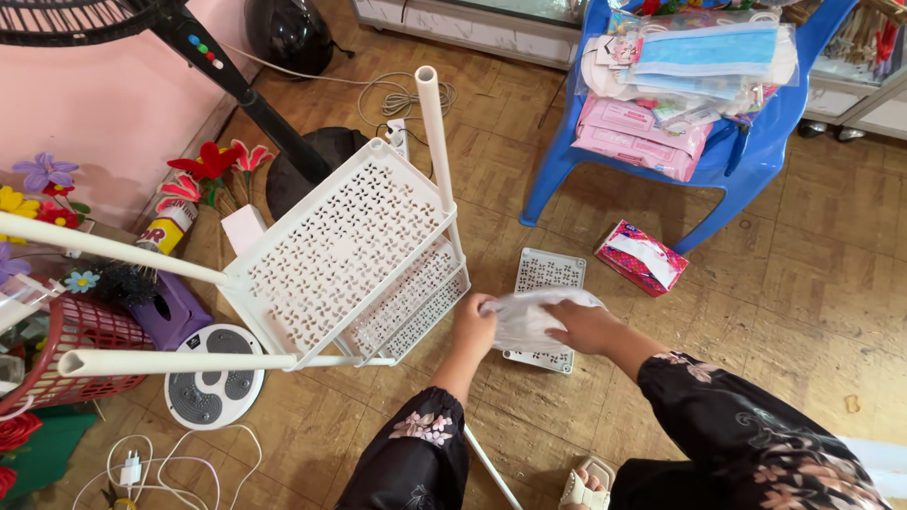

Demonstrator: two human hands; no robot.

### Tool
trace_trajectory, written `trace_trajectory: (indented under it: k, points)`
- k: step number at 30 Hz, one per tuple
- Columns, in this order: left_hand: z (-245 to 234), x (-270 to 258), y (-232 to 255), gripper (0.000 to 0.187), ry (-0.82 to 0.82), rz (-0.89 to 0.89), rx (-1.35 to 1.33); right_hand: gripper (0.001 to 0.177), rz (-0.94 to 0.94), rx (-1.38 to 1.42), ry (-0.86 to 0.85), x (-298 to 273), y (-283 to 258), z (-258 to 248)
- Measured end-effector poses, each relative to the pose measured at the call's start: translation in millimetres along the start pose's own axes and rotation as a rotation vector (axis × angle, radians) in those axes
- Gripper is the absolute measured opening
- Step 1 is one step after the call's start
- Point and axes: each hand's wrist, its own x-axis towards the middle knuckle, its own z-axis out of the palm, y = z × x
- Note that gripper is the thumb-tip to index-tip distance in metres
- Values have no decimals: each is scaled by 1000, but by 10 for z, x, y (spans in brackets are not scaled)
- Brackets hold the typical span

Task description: The person disassembles a white plastic three-tier storage shelf by removing the perforated trays and detaching the vertical support poles. The components are then laid out on the floor.

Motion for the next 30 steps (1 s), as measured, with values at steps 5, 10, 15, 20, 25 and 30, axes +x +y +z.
trace_trajectory:
  k: [5, 10, 15, 20, 25, 30]
  points:
    - [64, 92, -228, 23, -22, -449, -659, 46, -119, -7, 113, -26, 138, -54]
    - [93, 127, -37, 22, -151, -365, -762, 30, 127, -346, -13, 169, 409, 65]
    - [80, 77, 241, 31, -151, -176, -360, 29, 376, -280, 68, 615, 941, 24]
    - [64, -119, 82, 29, -179, -83, -204, 29, 650, 141, 442, 1037, 1447, -24]
    - [-49, -312, -348, 26, -186, -191, -338, 33, 774, 237, 709, 1254, 1799, -196]
    - [-250, -330, -459, 25, -160, -272, -288, 38, 839, 262, 882, 1378, 2081, -414]
